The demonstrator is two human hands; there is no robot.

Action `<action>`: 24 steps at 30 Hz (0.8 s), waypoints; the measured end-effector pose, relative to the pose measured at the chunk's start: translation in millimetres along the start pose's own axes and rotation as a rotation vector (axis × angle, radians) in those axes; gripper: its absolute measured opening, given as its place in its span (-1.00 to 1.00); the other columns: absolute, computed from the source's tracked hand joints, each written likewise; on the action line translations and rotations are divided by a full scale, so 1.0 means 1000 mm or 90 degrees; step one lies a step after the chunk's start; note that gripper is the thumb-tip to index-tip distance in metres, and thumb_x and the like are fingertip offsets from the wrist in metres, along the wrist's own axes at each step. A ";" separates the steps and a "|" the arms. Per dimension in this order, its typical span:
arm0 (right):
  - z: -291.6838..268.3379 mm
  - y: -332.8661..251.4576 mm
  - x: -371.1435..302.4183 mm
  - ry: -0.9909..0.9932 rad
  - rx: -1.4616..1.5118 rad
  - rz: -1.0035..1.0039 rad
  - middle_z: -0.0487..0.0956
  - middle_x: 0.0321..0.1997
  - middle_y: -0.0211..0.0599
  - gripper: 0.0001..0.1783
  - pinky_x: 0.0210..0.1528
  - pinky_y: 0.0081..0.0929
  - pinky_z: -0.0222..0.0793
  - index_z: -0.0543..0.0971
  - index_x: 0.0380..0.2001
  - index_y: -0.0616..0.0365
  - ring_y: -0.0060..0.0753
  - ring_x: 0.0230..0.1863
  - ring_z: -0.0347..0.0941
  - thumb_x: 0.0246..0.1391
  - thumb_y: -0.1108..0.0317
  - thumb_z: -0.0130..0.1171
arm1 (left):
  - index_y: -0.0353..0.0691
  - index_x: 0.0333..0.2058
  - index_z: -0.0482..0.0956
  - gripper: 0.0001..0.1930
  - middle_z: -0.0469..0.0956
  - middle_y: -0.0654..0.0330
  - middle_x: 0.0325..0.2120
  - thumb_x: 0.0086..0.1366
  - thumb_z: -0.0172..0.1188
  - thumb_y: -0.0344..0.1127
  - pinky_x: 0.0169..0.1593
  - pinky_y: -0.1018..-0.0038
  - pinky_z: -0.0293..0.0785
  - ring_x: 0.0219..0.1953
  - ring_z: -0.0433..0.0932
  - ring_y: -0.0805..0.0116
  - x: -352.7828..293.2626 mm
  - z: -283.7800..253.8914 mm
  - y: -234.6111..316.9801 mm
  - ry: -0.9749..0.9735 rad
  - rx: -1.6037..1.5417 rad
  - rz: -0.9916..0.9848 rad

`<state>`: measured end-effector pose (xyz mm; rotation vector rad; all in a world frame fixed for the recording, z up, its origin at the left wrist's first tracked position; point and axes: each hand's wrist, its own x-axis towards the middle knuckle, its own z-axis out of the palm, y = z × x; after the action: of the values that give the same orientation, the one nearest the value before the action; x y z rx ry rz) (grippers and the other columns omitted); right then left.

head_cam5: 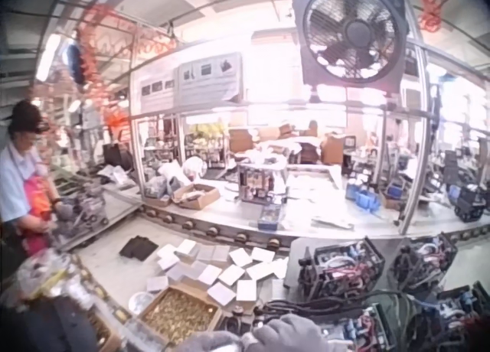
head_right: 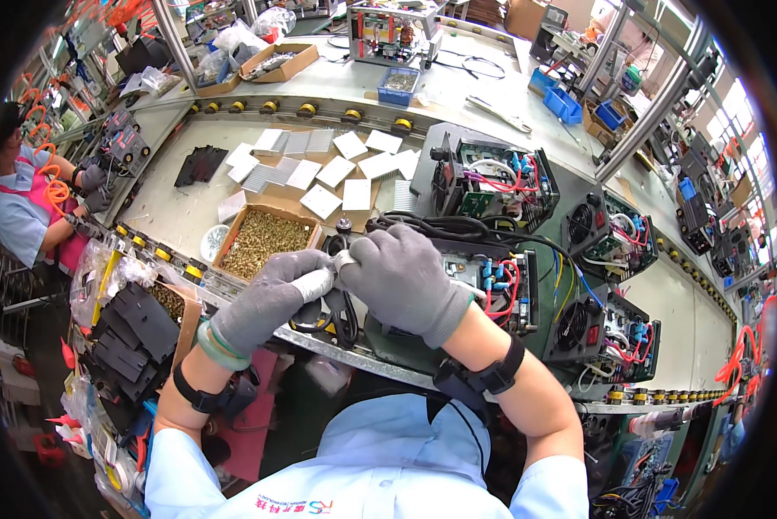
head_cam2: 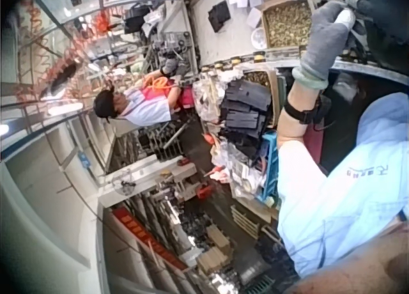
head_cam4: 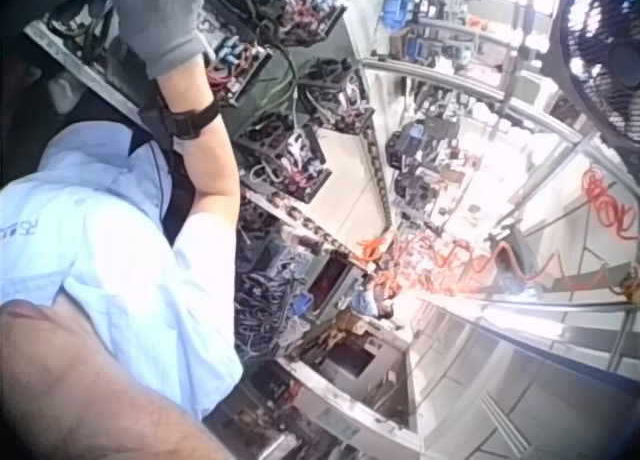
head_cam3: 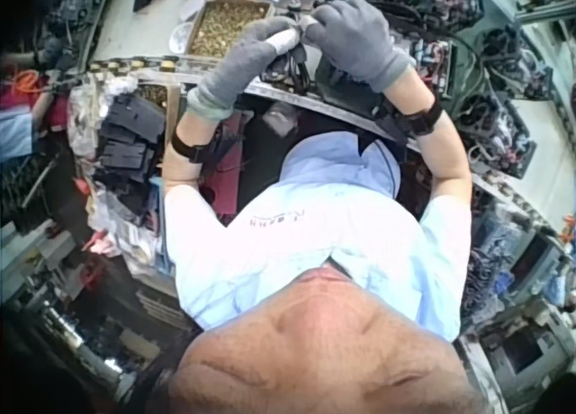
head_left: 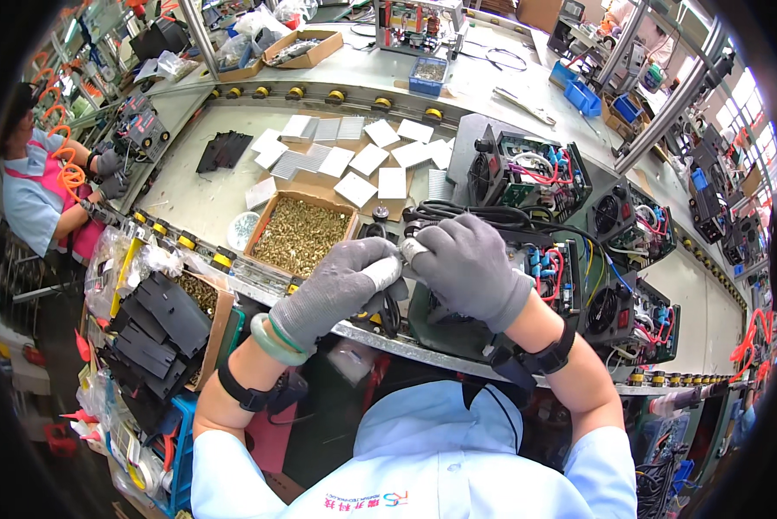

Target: Assemble internal components and wiring of electronic inverter units on an assembly line.

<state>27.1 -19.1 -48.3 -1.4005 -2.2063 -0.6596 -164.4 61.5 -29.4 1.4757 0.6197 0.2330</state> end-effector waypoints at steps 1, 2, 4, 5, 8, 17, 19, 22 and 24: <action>-0.001 0.001 0.001 -0.001 0.001 0.003 0.45 -0.50 -0.49 -0.93 -0.31 -0.43 0.38 0.54 -0.57 -0.06 -0.43 -0.39 0.50 -0.13 0.26 0.19 | -0.24 -0.22 0.55 -0.72 0.58 0.28 -0.48 0.46 -0.03 -0.16 -0.52 0.67 0.30 -0.59 0.39 0.65 0.000 0.001 0.003 0.000 0.054 0.027; -0.005 0.003 0.003 -0.038 -0.010 -0.036 0.44 -0.51 -0.49 -0.92 -0.32 -0.43 0.37 0.54 -0.61 -0.07 -0.43 -0.40 0.50 -0.14 0.25 0.20 | -0.27 -0.19 0.56 -0.68 0.57 0.29 -0.50 0.49 -0.07 -0.14 -0.52 0.66 0.32 -0.61 0.40 0.65 0.001 -0.003 0.006 -0.041 0.059 -0.002; -0.010 0.006 0.011 -0.089 -0.020 -0.105 0.46 -0.51 -0.48 -0.89 -0.32 -0.43 0.37 0.54 -0.67 -0.10 -0.44 -0.40 0.50 -0.16 0.23 0.20 | -0.27 -0.19 0.56 -0.67 0.57 0.30 -0.49 0.49 -0.08 -0.14 -0.52 0.66 0.32 -0.61 0.39 0.65 0.009 -0.016 0.006 -0.101 0.070 -0.060; -0.013 0.006 0.010 -0.091 -0.021 -0.102 0.46 -0.51 -0.48 -0.89 -0.32 -0.43 0.37 0.54 -0.67 -0.10 -0.44 -0.40 0.50 -0.16 0.23 0.20 | -0.27 -0.18 0.57 -0.65 0.57 0.30 -0.49 0.50 -0.09 -0.13 -0.52 0.66 0.32 -0.61 0.39 0.66 0.013 -0.020 0.006 -0.165 0.082 -0.114; -0.015 0.012 0.012 -0.184 -0.024 -0.109 0.49 -0.47 -0.45 -0.90 -0.25 -0.38 0.38 0.56 -0.59 -0.07 -0.38 -0.34 0.52 -0.11 0.23 0.22 | -0.29 -0.25 0.59 -0.67 0.54 0.29 -0.50 0.47 -0.06 -0.16 -0.42 0.57 0.38 -0.50 0.45 0.60 0.027 -0.022 -0.009 -0.161 0.128 -0.031; -0.032 0.021 -0.035 -0.089 0.069 0.162 0.55 -0.06 -0.27 -0.60 0.14 -0.11 0.30 0.57 -0.07 0.05 -0.12 0.06 0.44 -0.04 0.28 0.30 | -0.33 -0.33 0.53 -0.75 0.49 0.15 -0.54 0.45 -0.02 -0.28 -0.25 0.43 0.43 -0.45 0.46 0.39 0.062 -0.007 -0.039 -0.003 0.349 0.187; -0.033 0.018 -0.038 -0.118 0.112 0.220 0.53 0.01 -0.26 -0.57 0.16 -0.10 0.29 0.54 -0.04 0.07 -0.10 0.11 0.42 -0.04 0.29 0.30 | -0.32 -0.32 0.53 -0.75 0.49 0.19 -0.53 0.46 -0.02 -0.28 -0.24 0.44 0.43 -0.43 0.45 0.43 0.060 -0.005 -0.035 -0.011 0.356 0.173; -0.031 0.021 -0.038 -0.118 0.105 0.205 0.54 0.01 -0.24 -0.53 0.16 -0.10 0.29 0.52 -0.01 0.11 -0.09 0.10 0.42 -0.05 0.32 0.29 | -0.30 -0.32 0.52 -0.76 0.48 0.26 -0.50 0.47 -0.02 -0.28 -0.25 0.48 0.42 -0.41 0.43 0.51 0.058 -0.004 -0.039 -0.026 0.319 0.172; -0.030 0.020 -0.039 -0.122 0.108 0.203 0.55 0.00 -0.24 -0.52 0.16 -0.10 0.28 0.52 -0.01 0.13 -0.10 0.10 0.43 -0.06 0.32 0.28 | -0.28 -0.32 0.53 -0.77 0.48 0.27 -0.50 0.46 -0.02 -0.29 -0.26 0.47 0.42 -0.40 0.43 0.52 0.054 0.000 -0.040 -0.027 0.305 0.140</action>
<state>63.8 -57.0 -44.6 -1.7320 -2.0525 -0.2289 -129.2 84.9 -80.9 2.0092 0.4967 0.2316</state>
